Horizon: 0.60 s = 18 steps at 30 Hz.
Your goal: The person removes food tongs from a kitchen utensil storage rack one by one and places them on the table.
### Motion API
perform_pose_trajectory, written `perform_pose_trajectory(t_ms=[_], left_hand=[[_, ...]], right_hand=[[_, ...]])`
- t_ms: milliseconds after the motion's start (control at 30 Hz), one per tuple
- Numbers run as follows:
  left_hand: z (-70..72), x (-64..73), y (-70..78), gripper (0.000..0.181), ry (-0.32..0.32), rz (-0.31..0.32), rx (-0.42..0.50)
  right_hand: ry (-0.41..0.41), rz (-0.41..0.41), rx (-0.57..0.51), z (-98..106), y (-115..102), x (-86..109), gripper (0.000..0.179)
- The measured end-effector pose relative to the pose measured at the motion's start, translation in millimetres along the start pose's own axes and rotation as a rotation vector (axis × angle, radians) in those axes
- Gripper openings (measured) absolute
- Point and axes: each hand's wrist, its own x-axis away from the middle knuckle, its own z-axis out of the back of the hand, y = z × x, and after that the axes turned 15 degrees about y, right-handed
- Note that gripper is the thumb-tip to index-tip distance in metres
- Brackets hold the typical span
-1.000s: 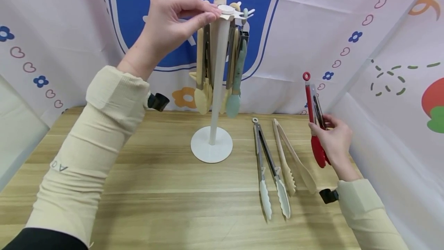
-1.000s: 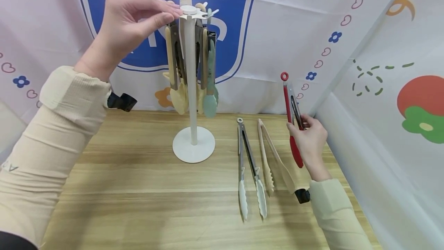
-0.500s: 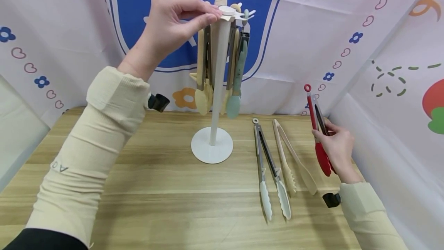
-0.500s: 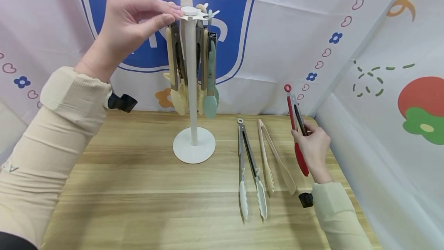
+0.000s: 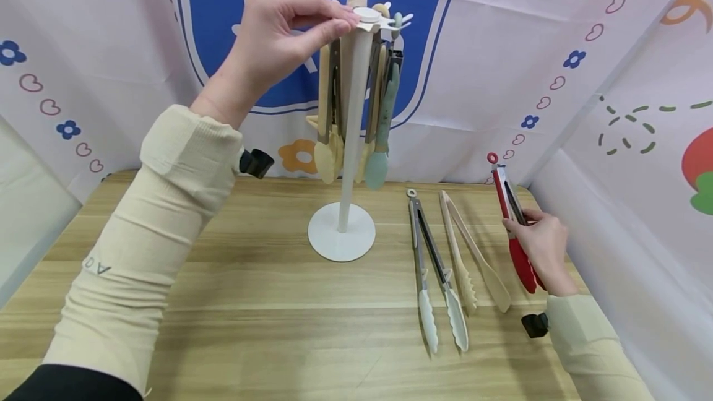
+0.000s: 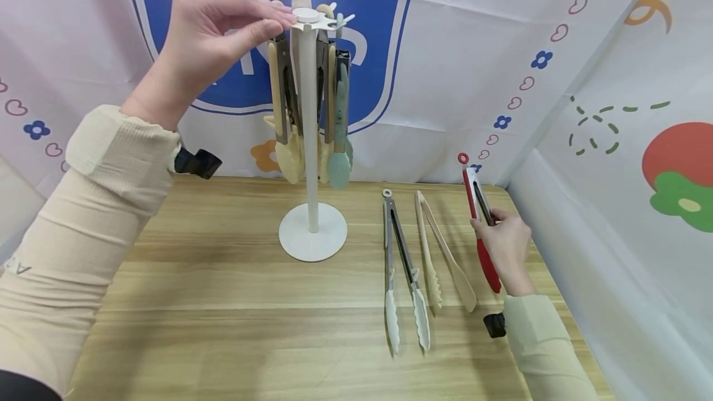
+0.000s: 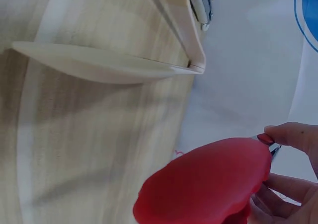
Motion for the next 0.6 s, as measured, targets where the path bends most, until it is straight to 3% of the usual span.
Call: perform_pose_trajectory(t_ms=[167,400,600], left_hand=[[0.4,-0.5,0.9,0.015,-0.003,0.073,-0.03],[0.8,-0.6,2.2,0.015,-0.001,0.008,-0.019],[0.3,-0.8,4.0,0.015,-0.002,0.05,-0.016]], right_hand=[[-0.035,-0.009,0.041,-4.8,5.8,1.1,0.052],[-0.062,0.001,0.083,-11.4,15.7,5.2,0.051],[-0.055,0.059,0.039,-17.8,23.9,8.0,0.045]])
